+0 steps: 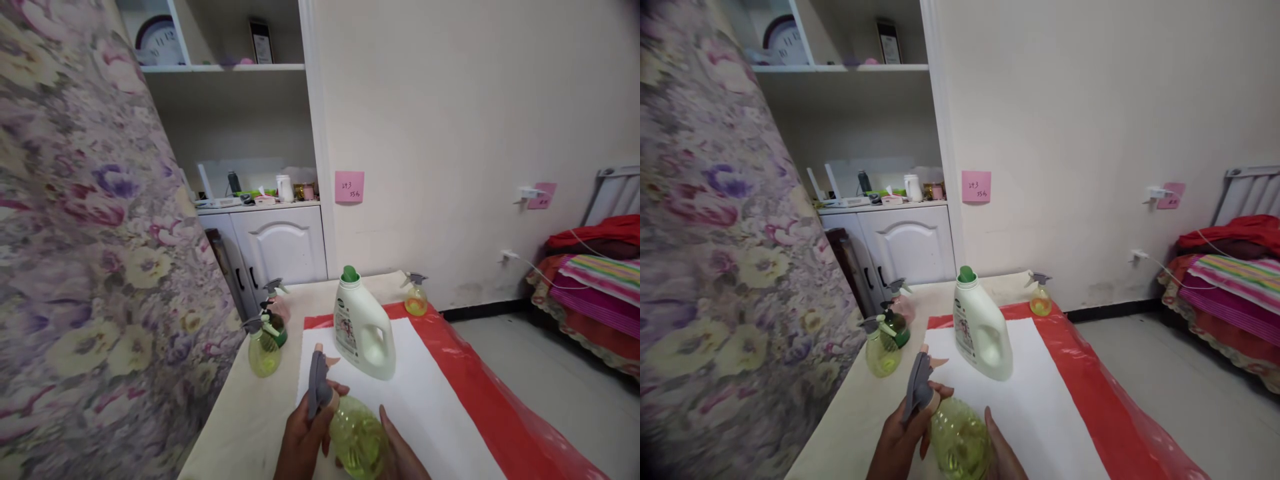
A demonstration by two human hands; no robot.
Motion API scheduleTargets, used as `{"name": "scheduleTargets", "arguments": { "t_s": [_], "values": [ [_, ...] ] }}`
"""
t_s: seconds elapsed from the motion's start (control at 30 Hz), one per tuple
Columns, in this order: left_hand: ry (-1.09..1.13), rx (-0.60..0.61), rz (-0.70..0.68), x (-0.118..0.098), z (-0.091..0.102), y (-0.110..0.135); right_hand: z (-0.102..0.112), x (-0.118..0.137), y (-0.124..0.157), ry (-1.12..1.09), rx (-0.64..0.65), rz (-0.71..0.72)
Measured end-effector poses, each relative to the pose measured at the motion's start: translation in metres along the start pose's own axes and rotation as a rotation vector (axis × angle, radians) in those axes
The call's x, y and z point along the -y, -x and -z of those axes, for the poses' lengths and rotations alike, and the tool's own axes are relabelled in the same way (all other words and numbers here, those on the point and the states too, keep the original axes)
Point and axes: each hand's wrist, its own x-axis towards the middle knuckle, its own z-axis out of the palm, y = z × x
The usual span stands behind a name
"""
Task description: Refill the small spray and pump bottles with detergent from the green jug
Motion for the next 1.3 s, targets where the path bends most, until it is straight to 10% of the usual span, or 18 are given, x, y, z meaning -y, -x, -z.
{"name": "scheduleTargets", "arguments": {
  "t_s": [0.83,1.1,1.3],
  "values": [
    [-0.11,0.027,-0.053,-0.004,-0.003,0.0,0.006,-0.003,0.003,-0.044,-0.024,0.045],
    [-0.043,0.11,-0.095,0.002,-0.006,0.0,0.009,0.002,0.0,-0.061,-0.123,-0.16],
    [-0.083,0.106,-0.049,0.007,-0.006,-0.005,0.011,-0.007,-0.01,-0.069,-0.156,-0.004]
  ]
}}
